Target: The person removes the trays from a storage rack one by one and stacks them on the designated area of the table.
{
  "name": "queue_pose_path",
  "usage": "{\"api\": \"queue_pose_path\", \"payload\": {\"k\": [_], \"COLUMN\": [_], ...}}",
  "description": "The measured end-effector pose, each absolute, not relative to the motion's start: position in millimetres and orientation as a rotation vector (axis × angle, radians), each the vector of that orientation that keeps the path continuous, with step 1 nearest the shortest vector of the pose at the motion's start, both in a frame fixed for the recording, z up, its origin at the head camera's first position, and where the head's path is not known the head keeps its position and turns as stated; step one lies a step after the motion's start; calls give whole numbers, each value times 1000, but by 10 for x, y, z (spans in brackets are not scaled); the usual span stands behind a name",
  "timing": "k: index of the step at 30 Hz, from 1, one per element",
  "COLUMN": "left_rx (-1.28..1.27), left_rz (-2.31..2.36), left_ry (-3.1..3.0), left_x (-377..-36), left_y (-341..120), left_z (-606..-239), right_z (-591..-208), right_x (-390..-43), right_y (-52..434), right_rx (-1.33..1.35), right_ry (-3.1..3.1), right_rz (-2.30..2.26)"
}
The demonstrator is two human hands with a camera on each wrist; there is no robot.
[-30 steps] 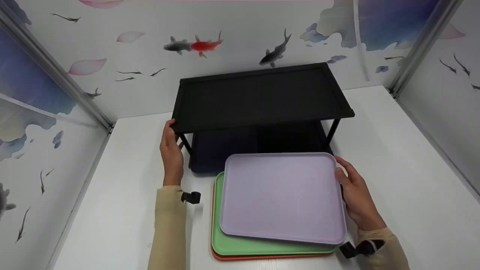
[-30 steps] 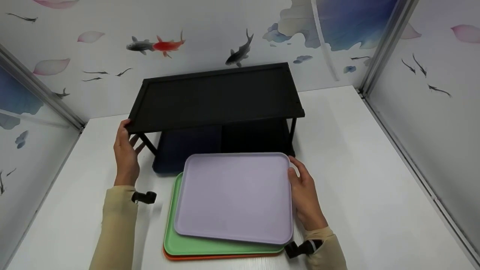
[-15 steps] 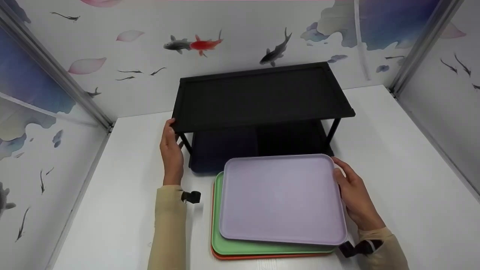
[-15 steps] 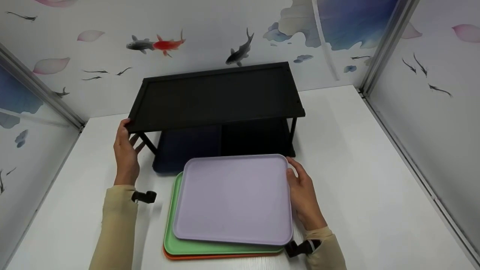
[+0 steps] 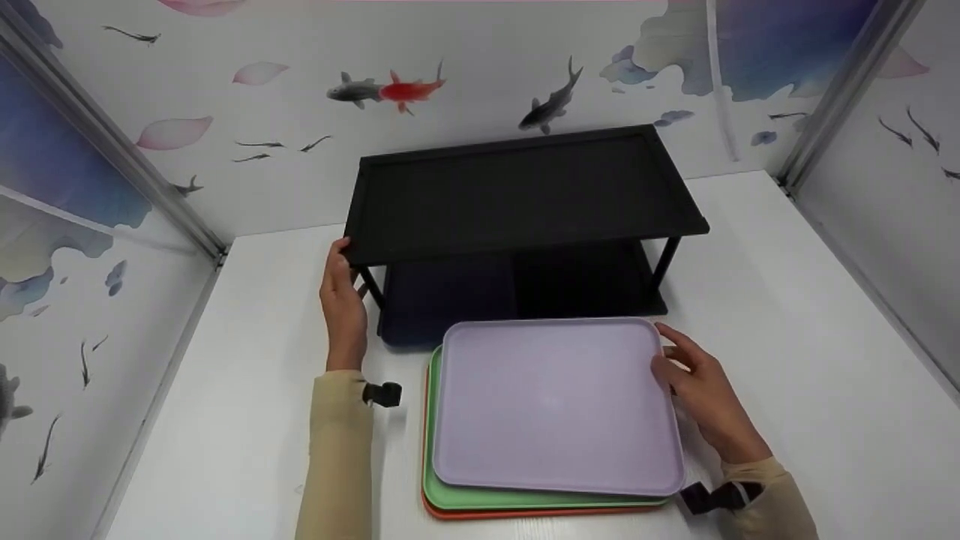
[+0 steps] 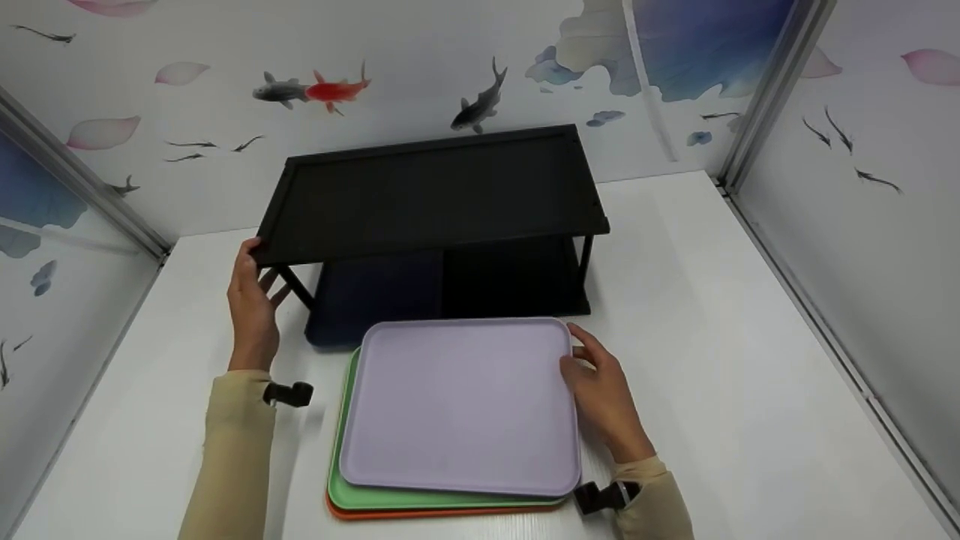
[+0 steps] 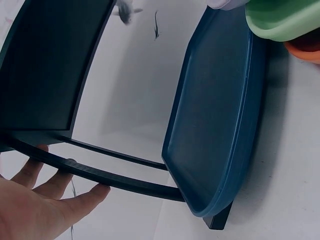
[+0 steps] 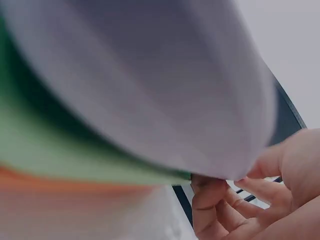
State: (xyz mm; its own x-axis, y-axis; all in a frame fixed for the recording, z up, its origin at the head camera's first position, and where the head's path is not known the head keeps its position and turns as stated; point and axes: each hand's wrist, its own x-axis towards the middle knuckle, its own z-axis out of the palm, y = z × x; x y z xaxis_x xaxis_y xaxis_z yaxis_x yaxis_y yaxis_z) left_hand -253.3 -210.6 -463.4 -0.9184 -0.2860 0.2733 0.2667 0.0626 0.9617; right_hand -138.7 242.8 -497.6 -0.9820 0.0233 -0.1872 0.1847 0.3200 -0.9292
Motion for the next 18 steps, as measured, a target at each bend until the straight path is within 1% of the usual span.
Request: {"api": "queue_pose_path", "payload": {"k": [18], "left_rx": [27], "left_rz": [-1915], "left_ry": [-1952], "left_x": [-2534], "left_y": [-2096], "left_z": [-4642], "right_z": [-5094], "right_x": [-1375], "right_y": [2445], "right_rx": [13], "right_ry": [2515], "right_rz": [-1577]}}
